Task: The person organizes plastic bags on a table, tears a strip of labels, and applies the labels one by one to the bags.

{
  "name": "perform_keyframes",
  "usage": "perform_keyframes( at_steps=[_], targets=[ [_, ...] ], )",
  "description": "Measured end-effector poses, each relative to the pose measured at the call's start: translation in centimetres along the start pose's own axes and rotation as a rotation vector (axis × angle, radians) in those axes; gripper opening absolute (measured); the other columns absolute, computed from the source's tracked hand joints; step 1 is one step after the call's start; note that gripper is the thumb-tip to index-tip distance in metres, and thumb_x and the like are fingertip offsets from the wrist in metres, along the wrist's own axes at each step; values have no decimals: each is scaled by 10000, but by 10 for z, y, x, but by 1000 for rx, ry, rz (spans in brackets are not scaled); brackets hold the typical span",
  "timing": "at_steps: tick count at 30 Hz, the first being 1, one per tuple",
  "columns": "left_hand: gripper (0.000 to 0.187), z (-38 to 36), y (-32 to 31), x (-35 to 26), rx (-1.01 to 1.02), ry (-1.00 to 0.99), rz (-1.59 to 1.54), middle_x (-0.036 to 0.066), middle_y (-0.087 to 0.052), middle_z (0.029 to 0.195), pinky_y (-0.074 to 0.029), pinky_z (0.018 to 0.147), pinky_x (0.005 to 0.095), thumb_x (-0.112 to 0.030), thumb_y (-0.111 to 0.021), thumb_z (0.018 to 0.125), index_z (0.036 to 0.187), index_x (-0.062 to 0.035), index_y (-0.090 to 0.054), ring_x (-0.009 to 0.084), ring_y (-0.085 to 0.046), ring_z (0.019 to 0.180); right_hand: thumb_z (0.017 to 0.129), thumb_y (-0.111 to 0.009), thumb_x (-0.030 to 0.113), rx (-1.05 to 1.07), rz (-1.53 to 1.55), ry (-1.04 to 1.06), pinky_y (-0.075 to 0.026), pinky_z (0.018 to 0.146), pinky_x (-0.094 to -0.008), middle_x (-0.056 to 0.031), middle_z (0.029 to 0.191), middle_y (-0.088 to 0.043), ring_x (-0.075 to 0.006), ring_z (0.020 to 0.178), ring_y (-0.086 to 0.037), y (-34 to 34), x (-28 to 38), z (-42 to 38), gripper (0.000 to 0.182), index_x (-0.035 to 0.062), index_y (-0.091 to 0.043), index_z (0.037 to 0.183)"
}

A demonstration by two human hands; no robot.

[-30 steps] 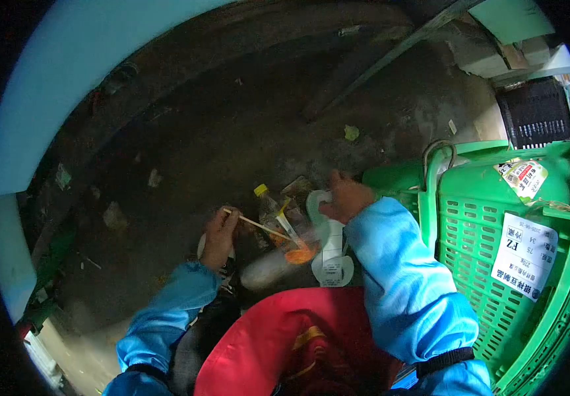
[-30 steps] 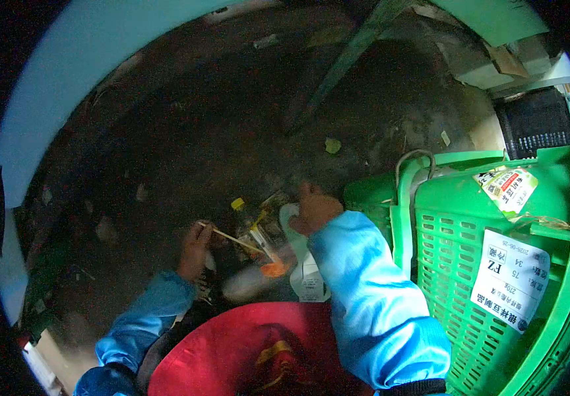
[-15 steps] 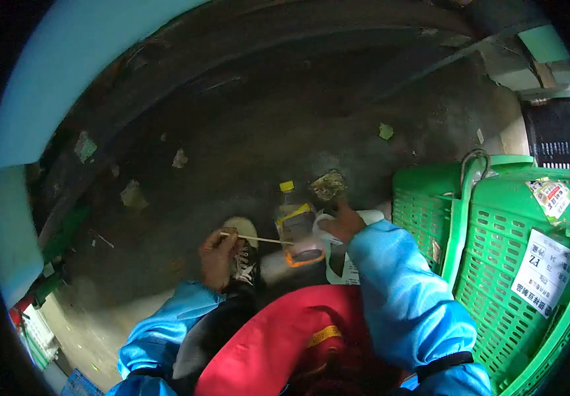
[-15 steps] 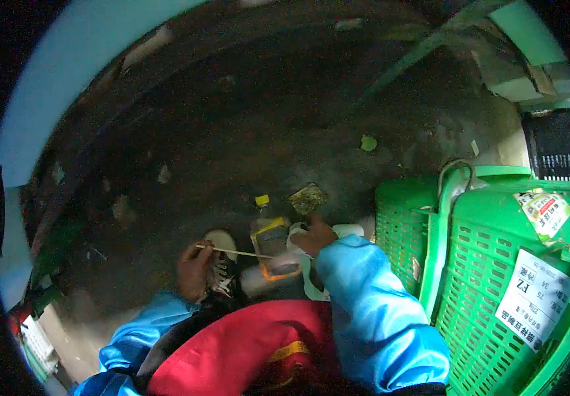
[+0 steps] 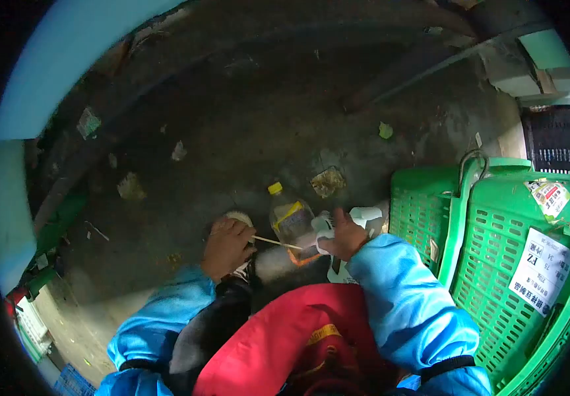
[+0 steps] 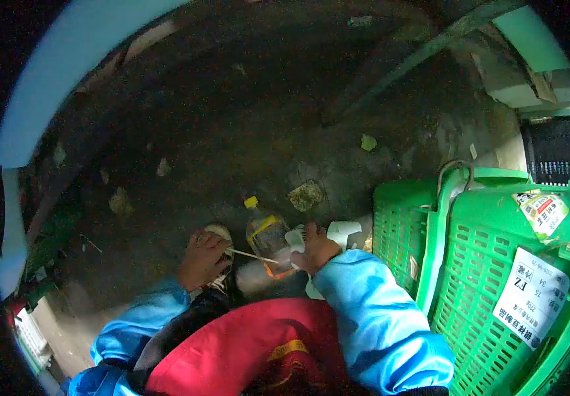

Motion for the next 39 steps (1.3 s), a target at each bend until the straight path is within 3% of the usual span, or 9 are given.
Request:
perform_keyframes(
  at_steps=[2,6,9,11,14,25,34,36,39],
  targets=[
    [305,6,-18,2,202,-43,4,73,-554,1027,-369,898,434,-249,-676,719,982,-110,-609,252,-475,1048,650,-677,409,-55,9,32,-490,725,-480,-249,1018,-541,-415,836,-599,-10,4,-1,697,25,-370,1145],
    [232,7,-36,7,196,-94,63,56,-568,971,-389,845,432,-221,-650,750,961,-127,-627,252,-499,995,676,-666,399,-43,40,45,-517,682,-481,-285,1145,-471,-431,833,-608,-12,24,-3,759,25,-304,1228],
    [175,-6,-46,10,203,-121,-2,63,-575,865,-421,770,418,-209,-637,774,922,-116,-643,262,-550,888,672,-667,394,-55,-75,19,-518,677,-479,-276,1125,-478,-430,845,-605,-21,34,-3,756,36,-305,1231],
    [155,-18,-44,11,67,81,-383,91,-563,761,-453,676,393,-206,-625,803,899,-86,-649,275,-578,754,670,-673,385,-54,-77,41,-518,675,-478,-271,1127,-475,-430,850,-604,-22,39,-4,747,42,-309,1224],
    [159,-24,-28,8,64,115,-485,115,-560,737,-462,602,385,-180,-621,817,915,-56,-639,293,-579,683,664,-686,365,-78,11,78,-519,671,-481,-257,1128,-472,-432,849,-602,-24,42,-4,726,53,-318,1207],
    [187,-14,-28,15,85,45,-434,101,-607,812,-493,634,381,-232,-597,829,961,-115,-659,287,-610,724,649,-724,344,-165,273,123,-472,772,-463,-241,1093,-500,-409,951,-557,-28,18,10,711,35,-366,1180],
    [177,-12,-24,2,69,77,-455,80,-598,805,-488,637,371,-216,-583,837,957,-107,-654,273,-604,731,647,-751,357,-66,346,246,-466,815,-453,-298,1132,-485,-437,981,-550,-17,9,13,796,-16,-323,1204],
    [177,-12,-23,0,113,99,-475,79,-599,814,-488,643,370,-210,-582,837,960,-106,-653,271,-604,739,671,-751,311,-122,323,316,-453,846,-407,-240,1083,-537,-365,1019,-551,-17,10,9,764,-3,-353,1243],
    [169,-10,-20,-5,77,65,-449,108,-609,820,-499,634,377,-182,-598,835,941,-61,-650,282,-611,737,676,-754,330,-75,333,256,-453,854,-407,-243,1100,-529,-375,1025,-545,-16,20,6,774,-1,-353,1250]
  ],
)
Point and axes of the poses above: each hand's wrist, its own z-axis towards the middle knuckle, its own y-axis out of the back of the hand, x = y × z, the point moved 2 cm from there along z, towards the middle knuckle
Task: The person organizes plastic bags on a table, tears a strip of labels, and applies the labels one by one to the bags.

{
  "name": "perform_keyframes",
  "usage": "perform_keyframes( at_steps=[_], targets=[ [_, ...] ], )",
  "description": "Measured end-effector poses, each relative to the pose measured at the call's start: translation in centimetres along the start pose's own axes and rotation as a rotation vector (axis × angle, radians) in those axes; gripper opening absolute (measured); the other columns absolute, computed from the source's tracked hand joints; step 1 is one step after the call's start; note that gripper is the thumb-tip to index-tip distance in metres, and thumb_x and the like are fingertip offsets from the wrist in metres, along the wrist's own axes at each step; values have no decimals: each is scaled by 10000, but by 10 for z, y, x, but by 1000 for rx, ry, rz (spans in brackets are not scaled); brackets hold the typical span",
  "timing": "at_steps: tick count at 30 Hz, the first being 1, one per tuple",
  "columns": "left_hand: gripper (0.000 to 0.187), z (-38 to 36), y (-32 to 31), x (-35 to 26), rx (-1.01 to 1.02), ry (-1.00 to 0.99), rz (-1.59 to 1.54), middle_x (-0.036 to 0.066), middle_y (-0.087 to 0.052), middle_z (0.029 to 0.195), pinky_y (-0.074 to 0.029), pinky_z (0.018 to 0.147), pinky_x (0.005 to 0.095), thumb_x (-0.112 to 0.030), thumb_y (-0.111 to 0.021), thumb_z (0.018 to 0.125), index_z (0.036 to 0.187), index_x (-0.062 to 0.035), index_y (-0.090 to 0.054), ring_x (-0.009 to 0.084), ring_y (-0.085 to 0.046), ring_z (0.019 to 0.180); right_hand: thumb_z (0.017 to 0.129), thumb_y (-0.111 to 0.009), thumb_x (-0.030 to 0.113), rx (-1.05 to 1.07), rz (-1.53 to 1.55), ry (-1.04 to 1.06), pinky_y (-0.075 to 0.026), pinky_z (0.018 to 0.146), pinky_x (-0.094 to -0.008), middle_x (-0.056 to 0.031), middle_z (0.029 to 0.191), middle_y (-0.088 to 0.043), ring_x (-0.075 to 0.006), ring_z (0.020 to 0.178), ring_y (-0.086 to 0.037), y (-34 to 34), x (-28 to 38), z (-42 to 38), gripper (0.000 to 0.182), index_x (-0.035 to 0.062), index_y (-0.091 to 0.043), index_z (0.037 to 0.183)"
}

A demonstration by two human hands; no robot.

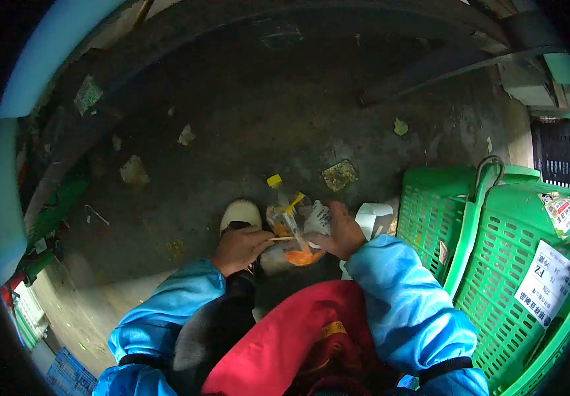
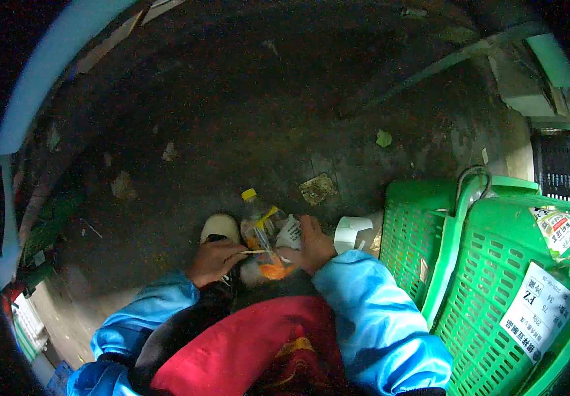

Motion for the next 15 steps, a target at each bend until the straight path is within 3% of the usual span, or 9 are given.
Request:
perform_keyframes(
  at_steps=[4,6,7,9,10,12,15],
  targets=[
    [172,0,2,-6,30,14,40,110,-609,854,-496,649,385,-178,-588,839,947,-59,-645,292,-607,766,738,-720,332,-27,9,16,-453,851,-395,-229,1123,-525,-340,1030,-553,3,3,-2,709,-3,-359,1248],
    [175,-2,4,-9,43,22,66,114,-610,867,-495,654,389,-179,-583,841,952,-58,-643,298,-604,774,816,-646,342,34,295,-57,-461,820,-366,-194,1162,-520,-288,996,-568,4,-9,1,655,-16,-336,1268],
    [182,-3,5,-10,52,43,74,121,-611,871,-495,654,393,-183,-582,841,959,-58,-642,306,-602,776,816,-646,342,34,295,-56,-461,820,-366,-194,1162,-520,-288,996,-568,-1,-19,4,655,-16,-336,1268],
    [190,-4,6,-12,61,62,82,129,-612,874,-494,655,398,-188,-580,841,965,-57,-641,314,-600,778,831,-631,300,-52,586,-236,-477,808,-384,-192,1101,-568,-282,986,-575,-12,-43,9,557,-20,-424,1237],
    [193,-6,7,-11,83,107,73,136,-614,876,-491,661,404,-188,-578,841,963,-53,-641,321,-599,785,831,-631,300,-53,587,-235,-477,808,-384,-192,1101,-568,-282,986,-575,-10,-38,7,557,-20,-424,1237],
    [195,-10,6,-7,107,152,66,143,-615,877,-487,668,411,-189,-575,842,961,-49,-641,328,-598,793,844,-574,291,5,812,-371,-466,771,-296,-120,999,-612,-190,861,-581,-8,-25,1,418,-10,-529,1130],
    [193,-14,4,3,89,198,3,150,-617,873,-478,681,416,-180,-568,845,962,-47,-645,341,-597,809,782,-586,170,40,942,-339,-468,744,-291,-105,920,-631,-166,846,-579,-22,-29,-1,296,-2,-608,1021]
  ],
)
Point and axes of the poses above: each hand's wrist, its own z-axis towards the middle knuckle, its own y-axis out of the back of the hand, x = y × z, the point moved 2 cm from there along z, towards the middle knuckle
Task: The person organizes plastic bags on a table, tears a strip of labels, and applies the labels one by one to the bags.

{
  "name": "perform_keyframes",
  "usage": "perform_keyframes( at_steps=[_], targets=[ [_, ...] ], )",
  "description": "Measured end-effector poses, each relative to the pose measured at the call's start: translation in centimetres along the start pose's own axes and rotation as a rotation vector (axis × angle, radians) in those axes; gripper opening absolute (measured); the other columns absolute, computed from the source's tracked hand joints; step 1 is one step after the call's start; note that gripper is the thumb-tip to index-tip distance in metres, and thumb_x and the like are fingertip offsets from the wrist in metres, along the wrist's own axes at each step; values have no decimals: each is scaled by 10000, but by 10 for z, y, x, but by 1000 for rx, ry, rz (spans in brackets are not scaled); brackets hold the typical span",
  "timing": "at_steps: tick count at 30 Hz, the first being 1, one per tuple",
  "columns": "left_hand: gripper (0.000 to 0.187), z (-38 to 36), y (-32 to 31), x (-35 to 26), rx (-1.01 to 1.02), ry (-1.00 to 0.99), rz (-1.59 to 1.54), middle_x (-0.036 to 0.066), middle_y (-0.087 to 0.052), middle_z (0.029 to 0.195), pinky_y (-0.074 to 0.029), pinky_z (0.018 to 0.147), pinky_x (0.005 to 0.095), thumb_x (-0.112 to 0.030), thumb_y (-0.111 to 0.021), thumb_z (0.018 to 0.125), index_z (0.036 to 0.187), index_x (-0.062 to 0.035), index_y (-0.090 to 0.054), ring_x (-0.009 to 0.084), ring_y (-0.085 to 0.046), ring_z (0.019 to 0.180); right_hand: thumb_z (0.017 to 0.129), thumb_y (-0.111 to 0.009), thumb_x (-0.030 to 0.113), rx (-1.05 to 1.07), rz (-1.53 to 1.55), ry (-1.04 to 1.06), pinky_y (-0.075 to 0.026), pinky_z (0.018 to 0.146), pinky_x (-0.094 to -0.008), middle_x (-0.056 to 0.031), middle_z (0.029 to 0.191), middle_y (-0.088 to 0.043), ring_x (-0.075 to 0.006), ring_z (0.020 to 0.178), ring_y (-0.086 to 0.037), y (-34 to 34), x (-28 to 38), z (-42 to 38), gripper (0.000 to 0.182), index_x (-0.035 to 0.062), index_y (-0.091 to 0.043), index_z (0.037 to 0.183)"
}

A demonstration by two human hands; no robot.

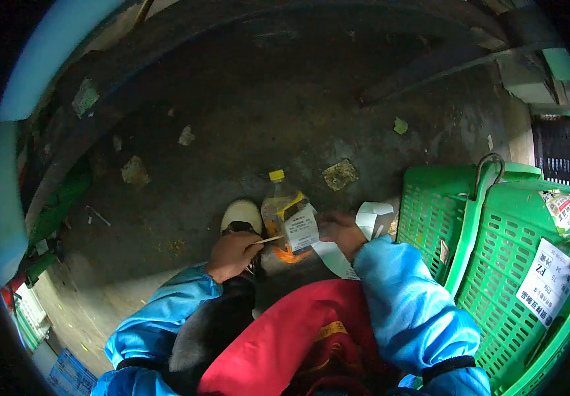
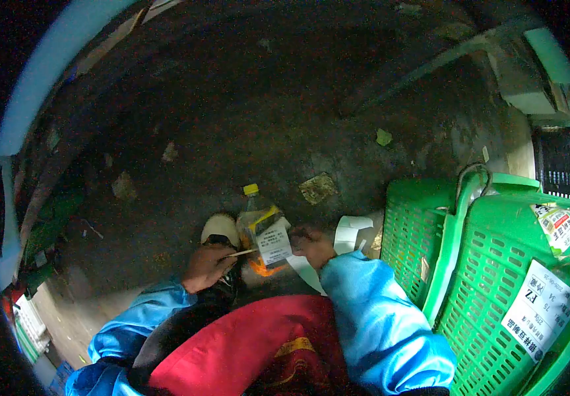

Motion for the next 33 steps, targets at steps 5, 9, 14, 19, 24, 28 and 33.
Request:
perform_keyframes(
  at_steps=[5,9,14,19,24,28,33],
  targets=[
    [175,0,-3,18,-68,19,-229,150,-624,800,-467,651,401,-200,-558,838,929,-55,-595,337,-603,758,752,-604,83,95,-317,68,-500,724,-311,-88,952,-637,-200,880,-594,-7,-6,8,287,18,-613,1032],
    [161,7,-5,25,-2,42,-240,158,-613,773,-468,640,396,-185,-562,840,928,-52,-578,323,-614,747,730,-633,124,4,-24,6,-503,715,-347,-128,823,-659,-243,776,-628,-31,-21,-1,246,17,-650,951],
    [445,7,-6,17,56,177,-266,168,-609,917,-494,703,390,-241,-654,781,1152,-84,-465,336,-614,852,765,-607,175,-121,-381,111,-493,739,-401,-211,882,-634,-382,842,-603,-45,-13,-5,254,13,-644,958],
    [716,8,5,-14,-59,18,-179,176,-576,1059,-495,756,391,-302,-718,726,1312,-99,-360,315,-596,907,740,-592,137,-86,-953,431,-467,750,-421,-182,960,-602,-352,874,-571,-50,-23,-10,259,42,-636,978],
    [786,11,-9,7,37,-75,255,163,-586,1051,-500,744,366,-320,-770,670,1332,-127,-393,277,-595,867,724,-629,236,-205,-1192,471,-454,770,-449,-170,970,-584,-358,893,-552,-22,-55,7,272,59,-638,930],
    [707,12,-9,14,18,78,-242,145,-612,984,-504,722,370,-295,-774,662,1283,-146,-472,254,-599,853,752,-607,302,27,-849,16,-458,731,-459,-201,863,-614,-371,805,-586,-21,-45,-6,300,44,-629,903],
    [656,10,-3,11,93,236,-352,127,-598,1052,-494,782,340,-247,-753,706,1288,-128,-474,238,-601,901,771,-563,302,-72,-838,122,-469,760,-463,-246,874,-619,-407,831,-596,-45,-39,-9,337,-18,-614,865]
  ],
)
Point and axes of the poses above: each hand's wrist, its own z-axis towards the middle knuckle, its own y-axis out of the back of the hand, x = y × z, the point moved 2 cm from there along z, towards the middle knuckle
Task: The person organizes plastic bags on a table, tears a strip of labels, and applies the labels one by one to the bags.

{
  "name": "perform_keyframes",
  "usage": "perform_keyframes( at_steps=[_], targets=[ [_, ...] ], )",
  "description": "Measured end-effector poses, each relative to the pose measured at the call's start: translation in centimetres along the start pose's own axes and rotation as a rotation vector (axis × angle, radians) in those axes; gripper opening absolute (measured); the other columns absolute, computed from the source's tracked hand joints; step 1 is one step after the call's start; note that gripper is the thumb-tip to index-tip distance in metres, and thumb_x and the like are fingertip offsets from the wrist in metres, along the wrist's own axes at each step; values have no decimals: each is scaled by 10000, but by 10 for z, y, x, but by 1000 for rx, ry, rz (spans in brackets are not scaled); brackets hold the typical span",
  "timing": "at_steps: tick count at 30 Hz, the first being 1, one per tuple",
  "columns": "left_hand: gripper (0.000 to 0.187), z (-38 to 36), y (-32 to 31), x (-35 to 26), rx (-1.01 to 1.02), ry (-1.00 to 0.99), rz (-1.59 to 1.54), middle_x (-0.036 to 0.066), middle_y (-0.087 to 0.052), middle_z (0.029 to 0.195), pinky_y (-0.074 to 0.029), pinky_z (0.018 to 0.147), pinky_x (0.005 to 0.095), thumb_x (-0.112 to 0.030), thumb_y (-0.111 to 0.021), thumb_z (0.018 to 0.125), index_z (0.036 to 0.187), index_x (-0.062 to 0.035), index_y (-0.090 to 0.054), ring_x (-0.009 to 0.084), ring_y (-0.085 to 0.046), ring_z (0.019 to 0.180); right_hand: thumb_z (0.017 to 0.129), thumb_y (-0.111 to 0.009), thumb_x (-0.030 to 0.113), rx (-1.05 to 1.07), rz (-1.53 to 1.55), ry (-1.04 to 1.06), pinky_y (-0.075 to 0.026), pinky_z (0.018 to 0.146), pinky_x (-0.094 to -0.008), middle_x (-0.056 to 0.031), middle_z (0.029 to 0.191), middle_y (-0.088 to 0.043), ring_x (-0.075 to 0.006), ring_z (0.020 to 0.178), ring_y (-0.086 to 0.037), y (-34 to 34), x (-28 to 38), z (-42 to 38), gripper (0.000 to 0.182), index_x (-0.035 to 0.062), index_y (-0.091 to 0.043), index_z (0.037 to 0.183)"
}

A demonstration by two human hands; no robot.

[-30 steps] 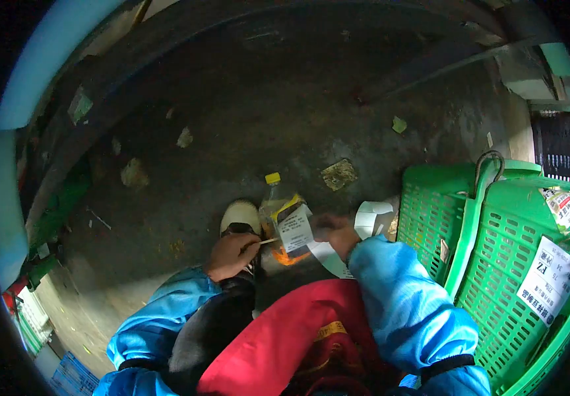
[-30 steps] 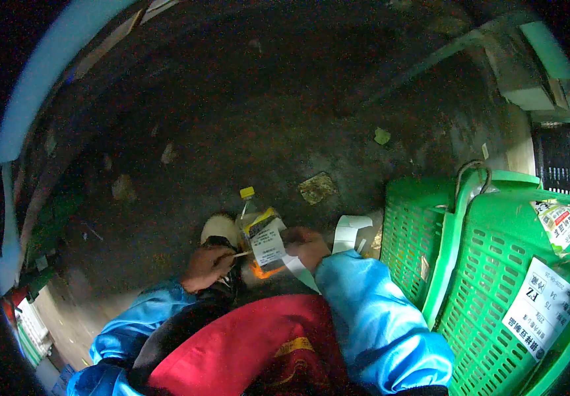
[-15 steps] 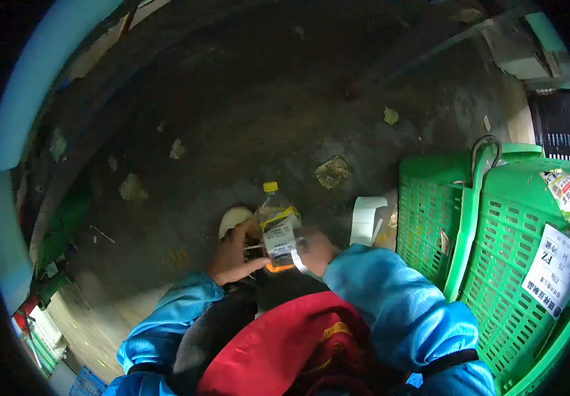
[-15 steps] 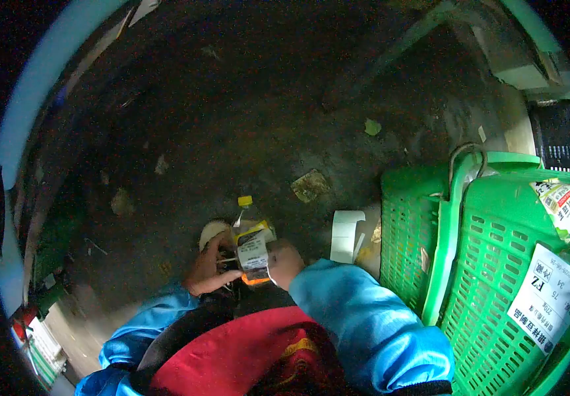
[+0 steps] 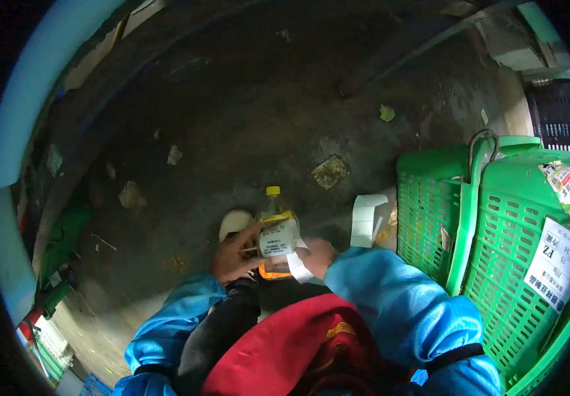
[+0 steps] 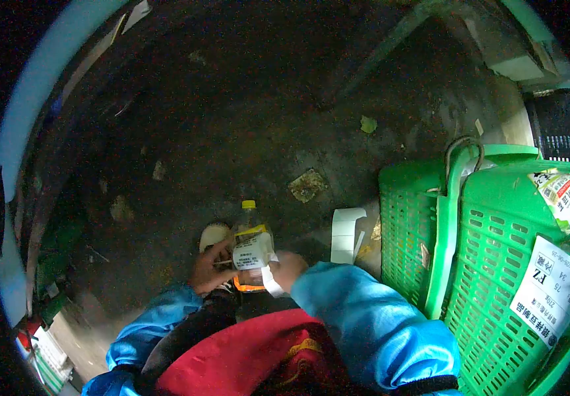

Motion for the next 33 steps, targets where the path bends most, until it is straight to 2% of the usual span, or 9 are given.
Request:
perform_keyframes(
  at_steps=[2,7,12,24,26,28,31,32,33],
  targets=[
    [636,-1,-4,1,-120,-392,155,120,-582,1111,-480,831,301,-225,-744,720,1284,-108,-473,210,-585,985,777,-557,306,-60,-44,14,-471,743,-463,-252,857,-614,-408,813,-595,1,3,-1,337,-18,-612,853],
    [631,4,-9,5,-51,-218,-251,129,-564,1150,-459,874,303,-192,-741,726,1282,-74,-465,202,-555,1054,804,-578,314,-35,253,-51,-468,652,-425,-248,773,-616,-394,719,-604,22,34,-17,355,-38,-618,827],
    [622,5,-10,-6,-159,-211,-445,139,-579,1125,-460,871,316,-145,-737,721,1272,-49,-466,183,-562,1034,831,-536,347,51,36,37,-463,686,-444,-245,783,-614,-407,773,-597,8,59,-28,392,-37,-620,823],
    [543,17,-13,9,-94,-260,242,181,-599,1075,-482,831,393,-297,-729,696,1173,-100,-558,332,-601,952,896,-360,512,165,7,122,-455,690,-486,-249,834,-618,-415,779,-596,-22,54,-42,570,2,-615,888],
    [552,17,-10,9,-80,-240,183,169,-602,1075,-490,827,391,-277,-750,679,1167,-103,-559,302,-609,961,897,-437,437,114,116,88,-464,691,-445,-214,814,-627,-387,747,-609,-39,28,-35,455,13,-601,887],
    [558,13,-6,-1,-42,-191,96,163,-606,1066,-496,823,386,-258,-762,670,1164,-96,-558,290,-612,962,868,-532,311,-35,859,-253,-469,693,-395,-128,788,-629,-315,740,-614,-41,3,-35,278,46,-594,919],
    [557,13,-2,3,-8,-194,23,153,-613,1049,-505,814,369,-212,-773,664,1158,-74,-555,253,-615,957,822,-579,193,-121,332,-229,-460,722,-364,-47,854,-601,-237,835,-586,-21,1,-34,224,73,-568,1011],
    [549,13,0,4,-9,-245,32,149,-615,1042,-507,808,357,-185,-772,668,1154,-59,-552,228,-615,951,822,-579,193,-125,343,-232,-460,722,-364,-47,854,-601,-237,835,-586,-11,7,-32,224,73,-568,1011],
    [549,10,2,2,-3,-245,41,149,-615,1042,-507,808,357,-185,-772,668,1154,-59,-552,228,-615,951,777,-620,165,23,749,-367,-485,709,-391,-124,945,-589,-252,876,-595,-5,14,-30,423,83,-461,1161]
  ],
)
Point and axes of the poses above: each hand's wrist, its own z-axis towards the middle knuckle, its own y-axis out of the back of the hand, x = y × z, the point moved 2 cm from there along z, towards the middle knuckle
